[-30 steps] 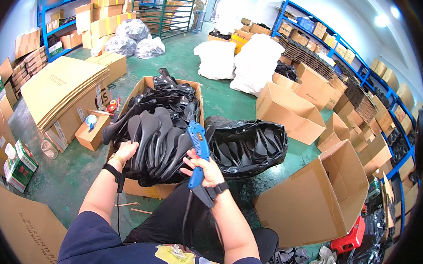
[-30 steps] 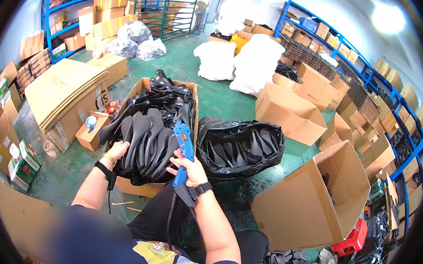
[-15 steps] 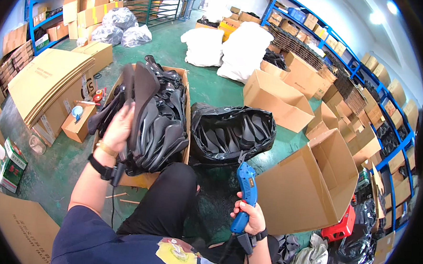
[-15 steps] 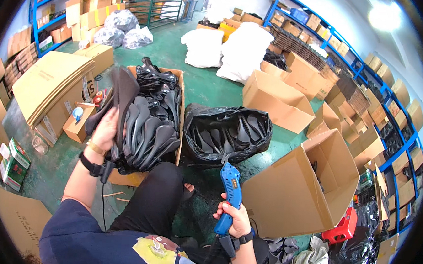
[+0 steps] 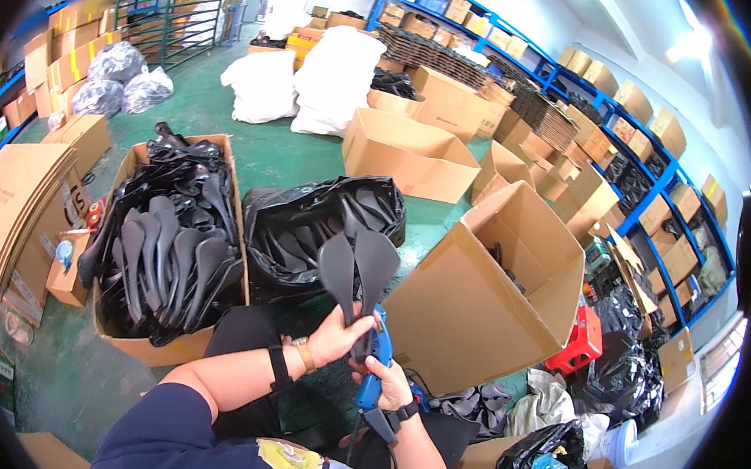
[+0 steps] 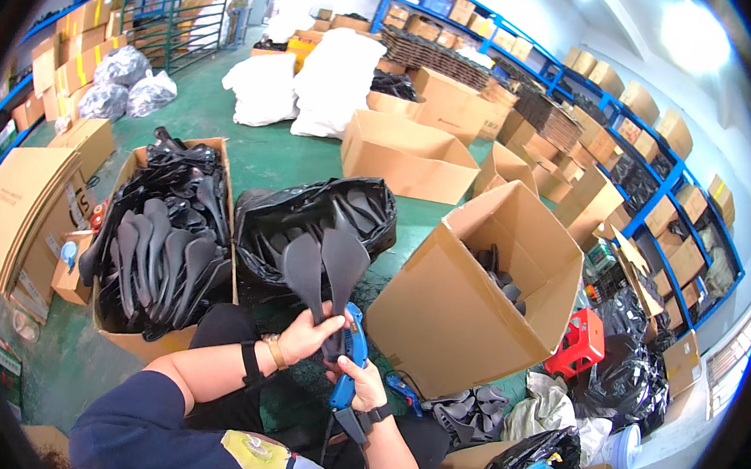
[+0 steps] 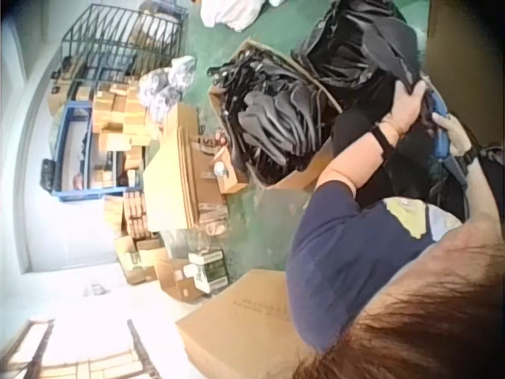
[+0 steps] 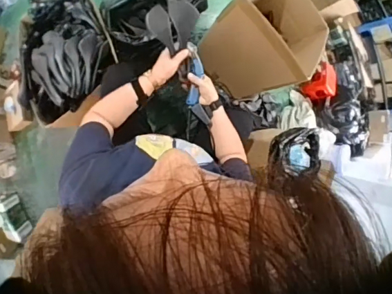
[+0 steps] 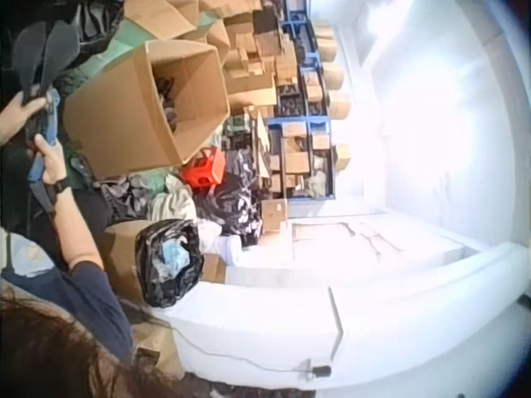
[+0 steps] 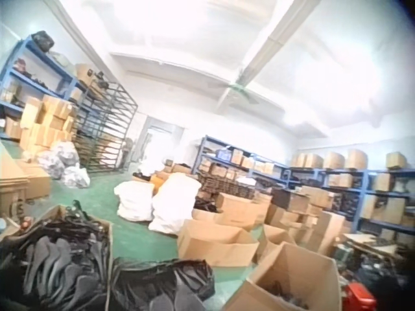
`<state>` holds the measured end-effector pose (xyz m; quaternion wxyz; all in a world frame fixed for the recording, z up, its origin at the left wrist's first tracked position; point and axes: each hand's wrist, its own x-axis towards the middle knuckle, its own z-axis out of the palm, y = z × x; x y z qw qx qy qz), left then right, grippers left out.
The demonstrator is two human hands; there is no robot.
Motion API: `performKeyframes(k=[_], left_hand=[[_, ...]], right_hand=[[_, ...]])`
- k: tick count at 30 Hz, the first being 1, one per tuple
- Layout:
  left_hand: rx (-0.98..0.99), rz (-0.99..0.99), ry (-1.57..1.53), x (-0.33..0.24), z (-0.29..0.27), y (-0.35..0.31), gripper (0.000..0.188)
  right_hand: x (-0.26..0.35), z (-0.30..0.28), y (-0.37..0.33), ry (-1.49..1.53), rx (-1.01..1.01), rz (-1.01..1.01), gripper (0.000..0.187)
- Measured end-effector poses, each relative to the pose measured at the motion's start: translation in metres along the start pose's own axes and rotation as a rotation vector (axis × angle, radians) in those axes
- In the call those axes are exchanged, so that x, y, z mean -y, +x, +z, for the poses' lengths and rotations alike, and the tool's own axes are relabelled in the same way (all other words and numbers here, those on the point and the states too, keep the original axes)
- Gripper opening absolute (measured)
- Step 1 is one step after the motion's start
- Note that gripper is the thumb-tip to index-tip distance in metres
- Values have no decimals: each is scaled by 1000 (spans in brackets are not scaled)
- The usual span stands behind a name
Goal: Cleaning or inspecting individual bicycle seats before packing them into boxes.
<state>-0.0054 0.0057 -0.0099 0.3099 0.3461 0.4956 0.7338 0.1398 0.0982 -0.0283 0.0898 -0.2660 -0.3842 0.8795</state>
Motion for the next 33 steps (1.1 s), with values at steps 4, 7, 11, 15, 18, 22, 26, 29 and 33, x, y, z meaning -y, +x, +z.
performKeyframes(k=[4,7,11,15,18,22,26,29,33], left_hand=[[179,-218,-58,1,22,0,24],[274,-211,-251,3,14,4,30],[349,-321,-449,1,11,9,33],[418,-420,-571,2,6,13,33],[311,-403,-531,6,5,12,22],[214,-268,-280,9,1,14,20],[-19,-228,25,12,-15,20,31],[-91,-118,-24,16,-24,27,38],[-100,-121,-156,-6,-31,25,37]], right_hand=[[-1,-26,5,-20,-5,-53,35],[1,-30,5,35,-75,-62,32],[11,-34,0,77,-76,-91,34],[11,-38,-3,137,48,-108,36],[10,-30,-2,217,135,-117,38],[12,-20,-1,146,104,-79,41],[9,-2,-13,42,98,-153,40],[9,-10,-30,-24,121,-118,38],[2,-14,-44,-133,121,21,32]])
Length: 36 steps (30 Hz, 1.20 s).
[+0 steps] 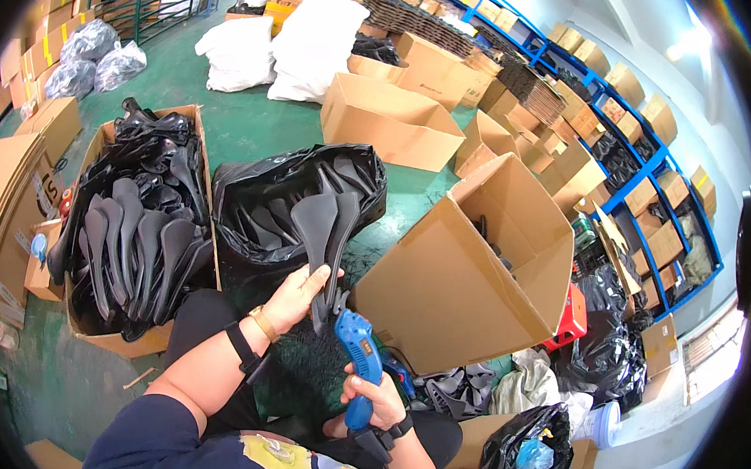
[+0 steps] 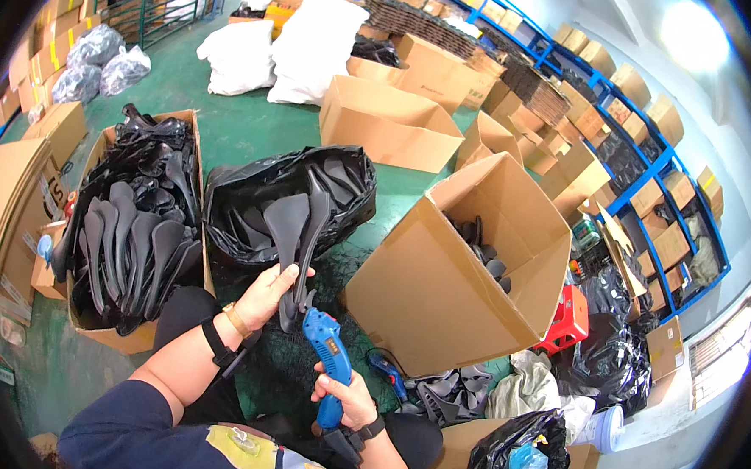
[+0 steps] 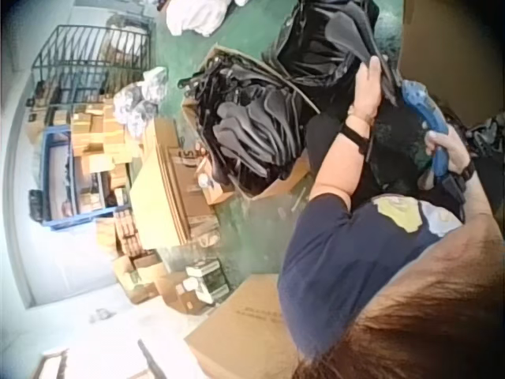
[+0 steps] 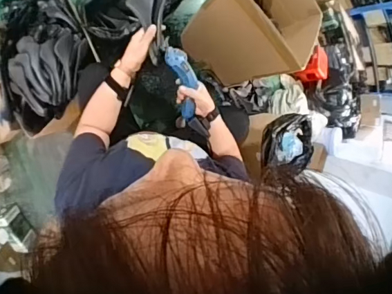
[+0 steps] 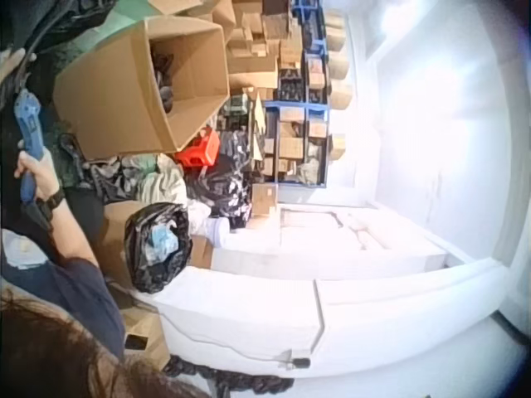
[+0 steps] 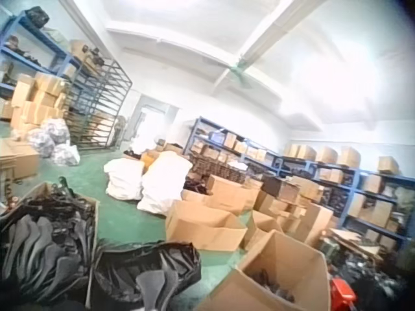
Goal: Cleaning or inspecting individual bicycle seats before packing them into boxes.
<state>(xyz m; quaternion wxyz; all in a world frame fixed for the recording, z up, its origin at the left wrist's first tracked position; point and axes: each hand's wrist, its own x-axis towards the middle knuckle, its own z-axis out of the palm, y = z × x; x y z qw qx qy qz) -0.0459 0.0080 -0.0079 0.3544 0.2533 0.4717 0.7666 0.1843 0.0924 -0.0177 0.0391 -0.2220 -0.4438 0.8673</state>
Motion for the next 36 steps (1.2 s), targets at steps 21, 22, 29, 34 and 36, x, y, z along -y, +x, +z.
performKeyframes(k=[21,22,29,34,36], left_hand=[[278,-216,-42,-10,10,-16,41],[280,-220,-42,-10,11,-17,41],[213,-233,-57,-4,17,-22,39],[237,-144,-76,9,21,-24,25],[296,-135,-79,11,26,-29,20]], right_hand=[[-10,-10,1,225,44,177,19],[-10,-10,4,236,32,157,19],[2,-3,16,211,-74,-13,21],[1,-2,25,214,-177,-84,30],[3,10,26,217,-188,-61,32]])
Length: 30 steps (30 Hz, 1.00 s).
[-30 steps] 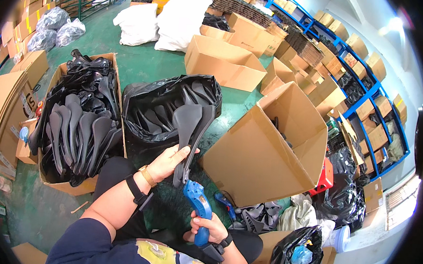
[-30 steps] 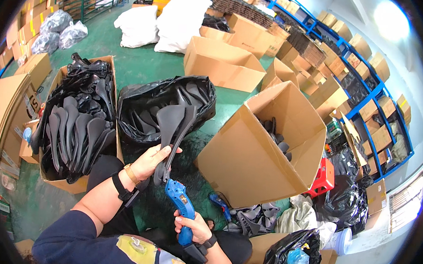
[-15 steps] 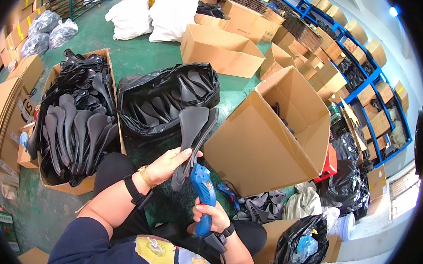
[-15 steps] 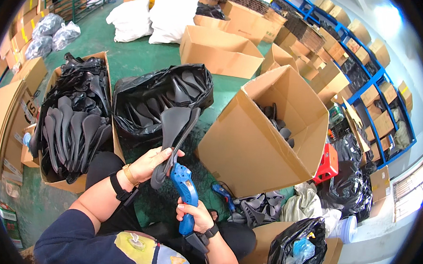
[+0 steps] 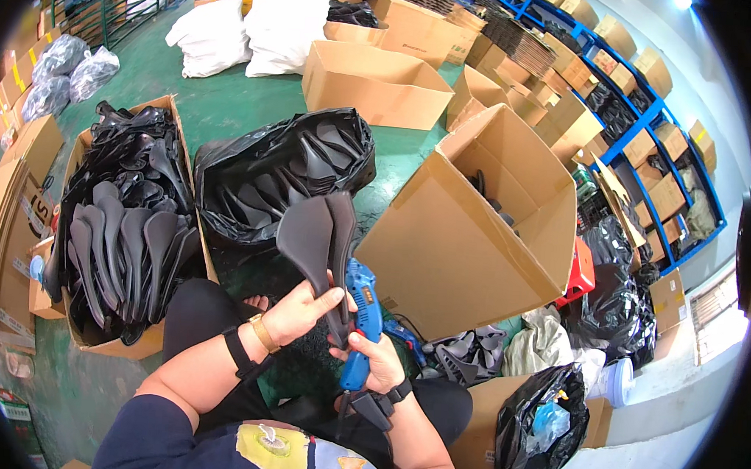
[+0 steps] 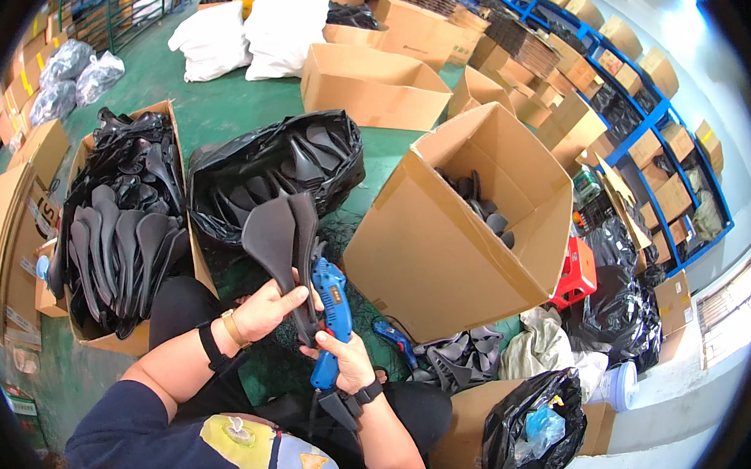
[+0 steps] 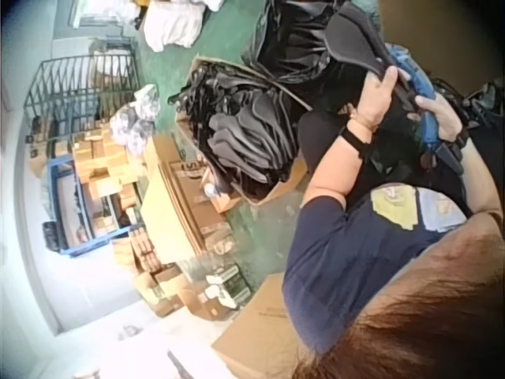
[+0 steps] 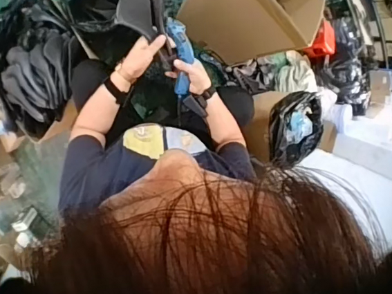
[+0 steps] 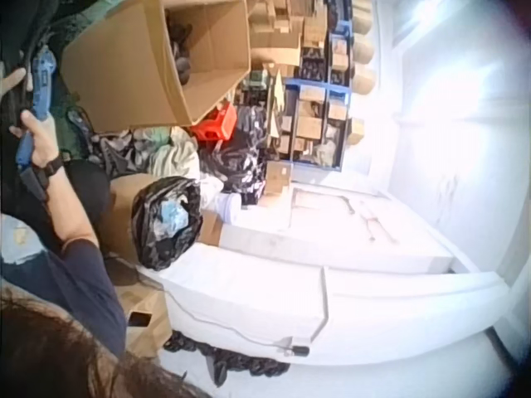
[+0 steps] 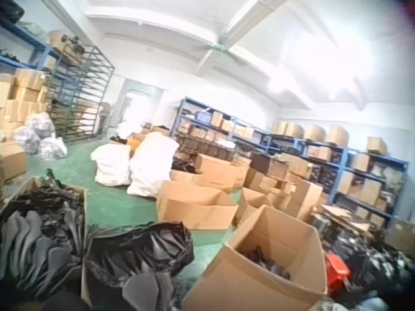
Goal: Cleaning or inspecting individual bicycle seats before packing them into boxes.
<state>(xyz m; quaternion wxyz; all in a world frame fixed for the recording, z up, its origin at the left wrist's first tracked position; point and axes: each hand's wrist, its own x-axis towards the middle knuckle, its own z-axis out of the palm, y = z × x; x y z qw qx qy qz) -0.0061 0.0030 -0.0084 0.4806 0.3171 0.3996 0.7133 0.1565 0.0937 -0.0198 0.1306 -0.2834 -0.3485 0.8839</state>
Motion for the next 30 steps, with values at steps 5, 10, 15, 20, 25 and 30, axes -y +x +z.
performKeyframes(k=[5,10,15,20,25,30], left_hand=[[-38,-64,-318,-14,-2,1,38],[-216,102,-574,-27,-33,10,44],[-382,-202,-533,-28,-49,8,36],[-312,-341,-548,-30,-44,7,36],[-285,-449,-548,-26,-39,4,37],[-272,-468,-580,-19,-36,-1,39]], right_hand=[[-6,-20,5,-86,76,57,33],[-10,-8,-6,-149,89,40,30],[-10,-24,-21,-237,161,144,25],[-14,-22,-27,-178,224,339,22],[-12,-24,-22,-149,217,353,20],[-13,-22,-15,-170,178,281,20]])
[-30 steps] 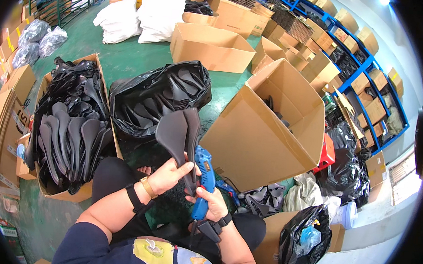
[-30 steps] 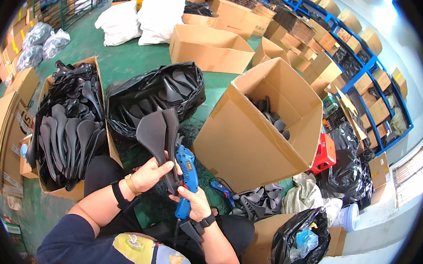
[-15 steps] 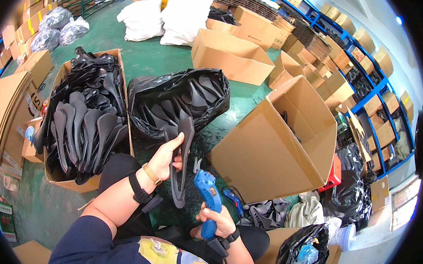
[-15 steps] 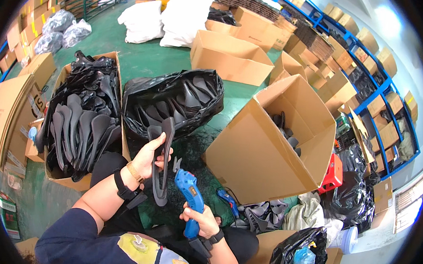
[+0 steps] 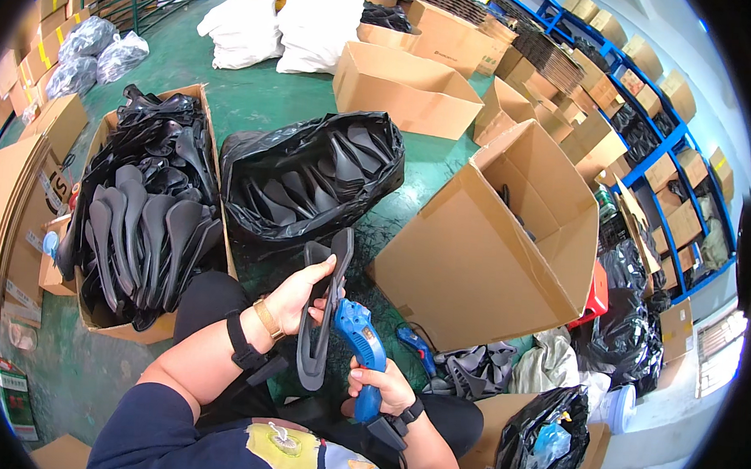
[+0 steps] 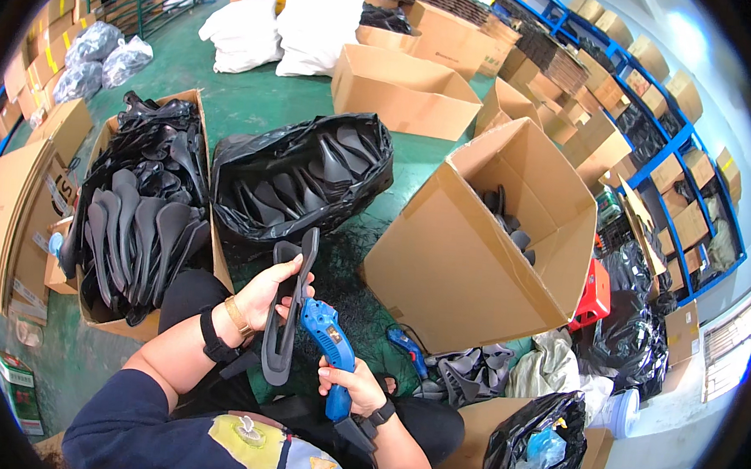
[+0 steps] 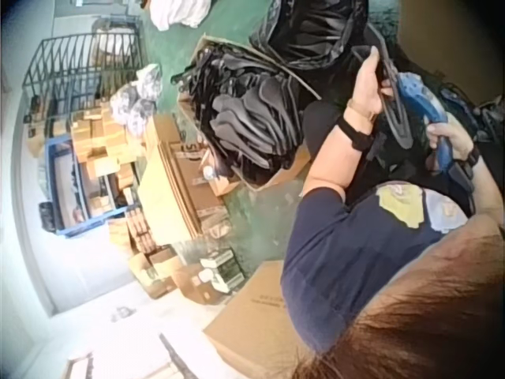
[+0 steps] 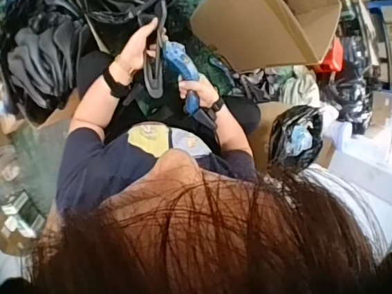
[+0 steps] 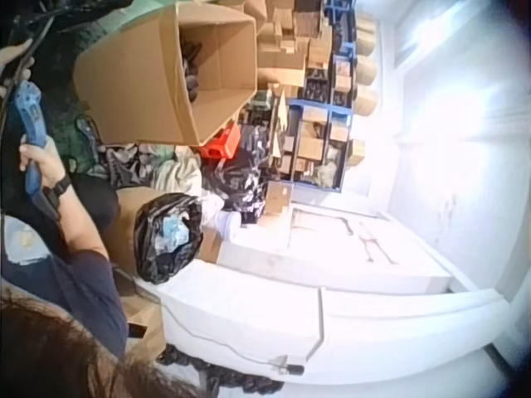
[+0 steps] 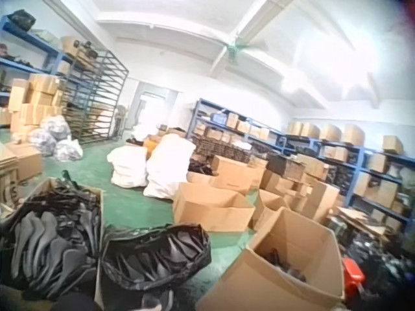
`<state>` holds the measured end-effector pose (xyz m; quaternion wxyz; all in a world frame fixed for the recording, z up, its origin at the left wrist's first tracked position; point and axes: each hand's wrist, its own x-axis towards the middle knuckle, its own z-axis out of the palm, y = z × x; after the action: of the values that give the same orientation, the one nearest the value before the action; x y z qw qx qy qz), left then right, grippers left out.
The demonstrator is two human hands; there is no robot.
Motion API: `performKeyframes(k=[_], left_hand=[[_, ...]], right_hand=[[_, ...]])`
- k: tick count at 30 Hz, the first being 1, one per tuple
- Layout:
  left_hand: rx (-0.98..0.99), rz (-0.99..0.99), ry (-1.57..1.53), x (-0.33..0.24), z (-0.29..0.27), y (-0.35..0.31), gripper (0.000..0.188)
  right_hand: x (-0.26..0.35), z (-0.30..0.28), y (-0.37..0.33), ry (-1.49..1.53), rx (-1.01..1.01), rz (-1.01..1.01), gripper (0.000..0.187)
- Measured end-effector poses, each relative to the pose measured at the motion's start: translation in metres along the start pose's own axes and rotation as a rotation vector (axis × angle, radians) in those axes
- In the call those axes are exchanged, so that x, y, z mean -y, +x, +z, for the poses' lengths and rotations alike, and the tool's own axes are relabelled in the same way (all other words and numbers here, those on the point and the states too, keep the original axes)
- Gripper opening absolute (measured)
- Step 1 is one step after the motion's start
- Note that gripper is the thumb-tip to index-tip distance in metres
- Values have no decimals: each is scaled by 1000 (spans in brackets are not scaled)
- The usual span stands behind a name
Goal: Cleaning or inspecting individual bicycle seats before packing them into boxes.
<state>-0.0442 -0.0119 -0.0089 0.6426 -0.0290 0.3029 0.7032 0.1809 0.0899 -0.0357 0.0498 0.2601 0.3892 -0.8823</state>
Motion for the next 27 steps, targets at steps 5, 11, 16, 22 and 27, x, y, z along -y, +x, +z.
performKeyframes(k=[5,11,16,22,27], left_hand=[[24,-83,-28,6,-3,-3,39],[135,-145,-58,13,-2,-6,40],[202,-253,-91,11,-4,-6,41],[240,-260,-120,11,-5,-3,39],[288,-226,-153,10,-8,-3,40]], right_hand=[[3,2,5,13,-5,-37,19],[8,1,11,41,-25,-108,21],[21,7,10,129,-41,-219,23],[15,3,-3,59,-38,-223,24],[3,1,-8,4,-27,-127,22]])
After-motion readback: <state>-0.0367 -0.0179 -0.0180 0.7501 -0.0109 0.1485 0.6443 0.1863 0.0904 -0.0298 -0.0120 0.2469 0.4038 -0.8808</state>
